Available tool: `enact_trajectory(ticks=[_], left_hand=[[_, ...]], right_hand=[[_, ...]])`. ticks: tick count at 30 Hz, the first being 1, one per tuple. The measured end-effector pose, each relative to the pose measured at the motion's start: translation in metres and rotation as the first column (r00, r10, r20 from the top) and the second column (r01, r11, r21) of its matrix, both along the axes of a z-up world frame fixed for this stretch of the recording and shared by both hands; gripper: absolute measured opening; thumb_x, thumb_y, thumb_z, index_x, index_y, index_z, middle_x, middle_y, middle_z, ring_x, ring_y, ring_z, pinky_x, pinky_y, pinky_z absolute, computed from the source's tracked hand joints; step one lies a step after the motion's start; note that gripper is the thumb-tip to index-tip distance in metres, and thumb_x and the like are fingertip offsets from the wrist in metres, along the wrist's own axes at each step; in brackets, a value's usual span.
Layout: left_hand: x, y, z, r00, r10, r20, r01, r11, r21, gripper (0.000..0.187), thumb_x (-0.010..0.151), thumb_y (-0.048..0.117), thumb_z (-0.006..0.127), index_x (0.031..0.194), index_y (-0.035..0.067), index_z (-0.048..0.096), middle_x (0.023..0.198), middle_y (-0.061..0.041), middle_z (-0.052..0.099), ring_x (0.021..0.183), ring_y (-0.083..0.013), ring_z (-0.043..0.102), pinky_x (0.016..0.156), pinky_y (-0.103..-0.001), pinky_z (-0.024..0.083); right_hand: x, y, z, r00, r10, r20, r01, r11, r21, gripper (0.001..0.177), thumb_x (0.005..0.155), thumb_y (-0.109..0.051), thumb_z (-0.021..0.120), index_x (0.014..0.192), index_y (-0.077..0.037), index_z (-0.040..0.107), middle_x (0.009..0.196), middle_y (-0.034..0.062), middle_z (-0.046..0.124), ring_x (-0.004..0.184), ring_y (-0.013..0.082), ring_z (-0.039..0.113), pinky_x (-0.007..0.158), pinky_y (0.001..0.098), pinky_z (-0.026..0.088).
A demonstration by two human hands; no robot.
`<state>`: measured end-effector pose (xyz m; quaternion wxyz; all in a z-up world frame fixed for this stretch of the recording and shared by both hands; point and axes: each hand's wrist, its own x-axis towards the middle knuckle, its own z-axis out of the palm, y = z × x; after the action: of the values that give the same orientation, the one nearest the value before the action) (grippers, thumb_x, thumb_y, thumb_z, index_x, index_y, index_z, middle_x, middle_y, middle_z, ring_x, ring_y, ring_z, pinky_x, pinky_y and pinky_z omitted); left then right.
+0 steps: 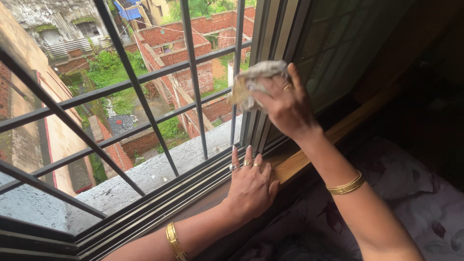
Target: The person cleans the metal tracks and inner frame of a sliding glass window using a cloth, wiping the surfaces and corners.
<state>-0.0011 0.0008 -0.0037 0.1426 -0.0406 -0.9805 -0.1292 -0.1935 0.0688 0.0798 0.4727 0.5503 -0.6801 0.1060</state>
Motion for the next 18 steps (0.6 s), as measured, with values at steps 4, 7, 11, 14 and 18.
enact_trajectory(ticks=[4,7,11,14,18], left_hand=[[0.001,0.000,0.001,1.000,0.008,0.000,-0.008,1.000,0.005,0.056,0.091,0.040,0.060,0.125,-0.005,0.060,0.141,-0.032,0.050,0.144,-0.0524,0.029,0.116,-0.072,0.004],[0.001,0.000,0.005,1.000,0.010,0.015,-0.010,1.000,0.003,0.056,0.091,0.040,0.060,0.125,-0.004,0.060,0.142,-0.031,0.049,0.144,-0.0518,0.030,0.116,-0.072,0.004],[0.002,-0.001,0.007,0.999,0.006,0.050,-0.006,1.000,-0.007,0.055,0.092,0.040,0.060,0.126,-0.003,0.060,0.142,-0.031,0.050,0.144,-0.0515,0.030,0.117,-0.071,0.004],[0.001,-0.001,0.006,0.999,0.005,0.044,-0.006,1.000,0.008,0.055,0.091,0.040,0.060,0.126,-0.002,0.060,0.140,-0.032,0.050,0.143,-0.0516,0.030,0.116,-0.071,0.004],[0.001,-0.001,0.005,1.000,0.014,0.010,-0.014,1.000,0.013,0.056,0.089,0.040,0.061,0.126,-0.002,0.061,0.139,-0.032,0.050,0.142,-0.0519,0.030,0.116,-0.071,0.004]], right_hand=[[0.000,-0.009,-0.013,0.998,-0.017,-0.061,0.017,1.000,-0.003,0.017,0.091,-0.017,0.083,0.108,-0.014,0.080,0.134,0.0041,0.072,0.137,0.0228,0.058,0.131,0.0497,0.019],[0.000,-0.013,-0.040,0.998,-0.009,-0.054,0.013,0.998,0.064,0.012,0.090,-0.012,0.081,0.101,-0.016,0.079,0.132,0.0029,0.073,0.134,0.0200,0.059,0.129,0.0483,0.020],[0.009,-0.010,-0.075,0.999,-0.016,0.042,0.008,0.981,0.195,0.014,0.087,-0.014,0.075,0.101,-0.015,0.080,0.122,0.0026,0.075,0.130,0.0245,0.062,0.124,0.0385,0.027],[0.017,-0.007,-0.088,0.999,0.002,0.045,-0.015,0.958,0.287,0.016,0.083,-0.015,0.069,0.096,-0.014,0.080,0.116,0.0045,0.076,0.122,0.0230,0.066,0.122,0.0383,0.031],[0.018,-0.007,-0.094,0.985,0.019,0.172,-0.071,0.950,0.304,0.020,0.084,-0.013,0.065,0.096,-0.013,0.081,0.112,0.0053,0.076,0.115,0.0201,0.069,0.124,0.0422,0.032]])
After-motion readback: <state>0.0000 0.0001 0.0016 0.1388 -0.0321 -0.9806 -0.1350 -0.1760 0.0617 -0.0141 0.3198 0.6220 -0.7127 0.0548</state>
